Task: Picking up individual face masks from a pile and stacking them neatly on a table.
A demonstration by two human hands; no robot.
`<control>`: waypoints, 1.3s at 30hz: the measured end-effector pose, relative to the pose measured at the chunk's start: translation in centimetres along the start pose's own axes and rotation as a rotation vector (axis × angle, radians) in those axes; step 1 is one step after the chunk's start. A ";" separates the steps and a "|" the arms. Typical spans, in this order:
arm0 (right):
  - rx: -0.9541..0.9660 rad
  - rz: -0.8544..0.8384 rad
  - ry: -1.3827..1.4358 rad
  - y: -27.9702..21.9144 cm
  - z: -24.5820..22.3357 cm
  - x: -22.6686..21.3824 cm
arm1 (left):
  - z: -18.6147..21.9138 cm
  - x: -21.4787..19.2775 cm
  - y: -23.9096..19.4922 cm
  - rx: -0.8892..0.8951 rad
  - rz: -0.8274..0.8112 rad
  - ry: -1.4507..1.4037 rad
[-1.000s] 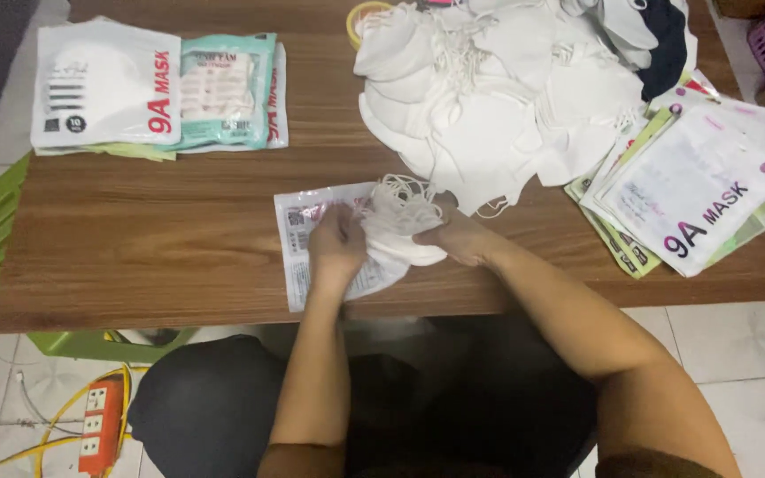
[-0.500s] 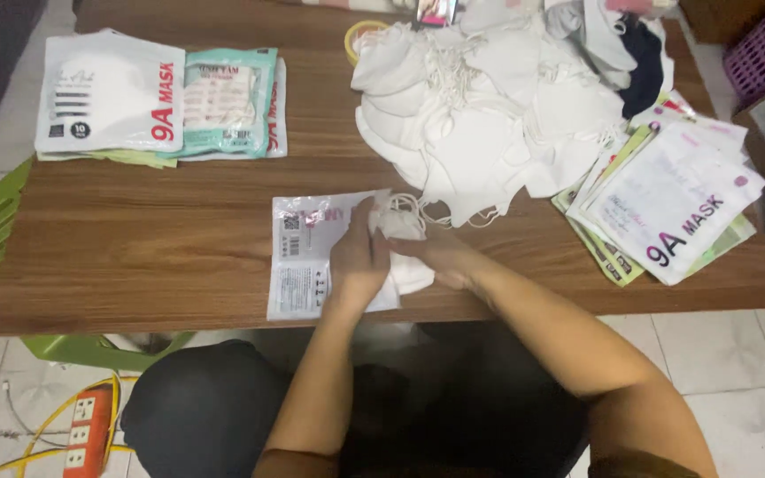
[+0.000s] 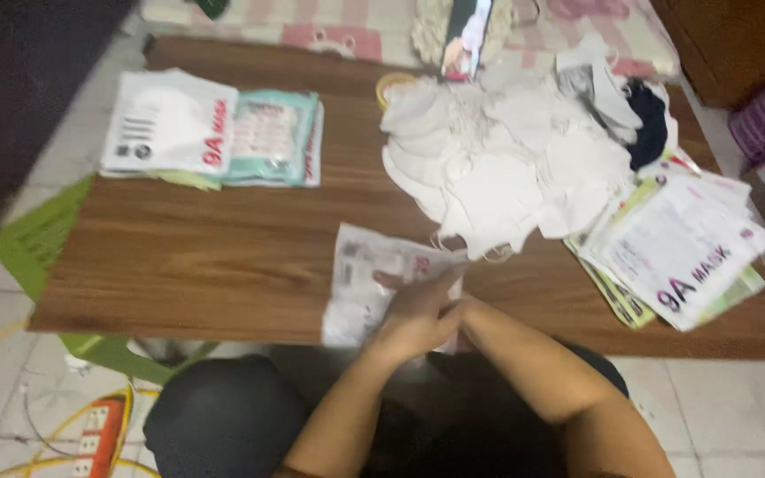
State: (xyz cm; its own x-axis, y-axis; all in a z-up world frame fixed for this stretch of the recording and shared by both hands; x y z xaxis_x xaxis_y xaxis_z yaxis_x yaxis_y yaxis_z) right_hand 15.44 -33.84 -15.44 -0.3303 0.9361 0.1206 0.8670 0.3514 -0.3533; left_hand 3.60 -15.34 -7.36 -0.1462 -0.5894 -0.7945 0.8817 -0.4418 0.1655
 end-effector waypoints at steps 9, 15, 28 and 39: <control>-0.208 -0.014 -0.130 2.3 -10.2 -0.8 | -9.8 -6.3 -1.0 -0.230 -0.104 -0.522; -0.191 0.079 -0.148 -0.9 -8.8 -1.6 | -12.6 -5.4 0.7 -0.311 0.077 -0.830; -0.076 0.223 0.390 2.5 -6.0 10.4 | -10.9 -10.5 -0.1 -0.106 1.377 -0.421; -0.266 0.340 -0.168 18.8 -13.7 19.0 | -12.7 -12.7 -3.2 0.037 1.421 -0.688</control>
State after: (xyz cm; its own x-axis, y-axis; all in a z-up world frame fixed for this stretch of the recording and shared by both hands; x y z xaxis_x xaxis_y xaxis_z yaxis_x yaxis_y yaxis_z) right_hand 30.60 -9.23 -7.06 -0.0476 0.9915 -0.1208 0.9949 0.0364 -0.0938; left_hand 8.37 2.16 -5.24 0.5805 -0.6973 0.4205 0.4607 0.7071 0.5364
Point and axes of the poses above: each hand's wrist, its own y-axis towards the middle knuckle, its own x-axis out of the palm, z = x × y, the point moved 4 cm from there along y, towards the middle knuckle, and after that the axes turned 9 degrees about -z, right-handed, at the moved point
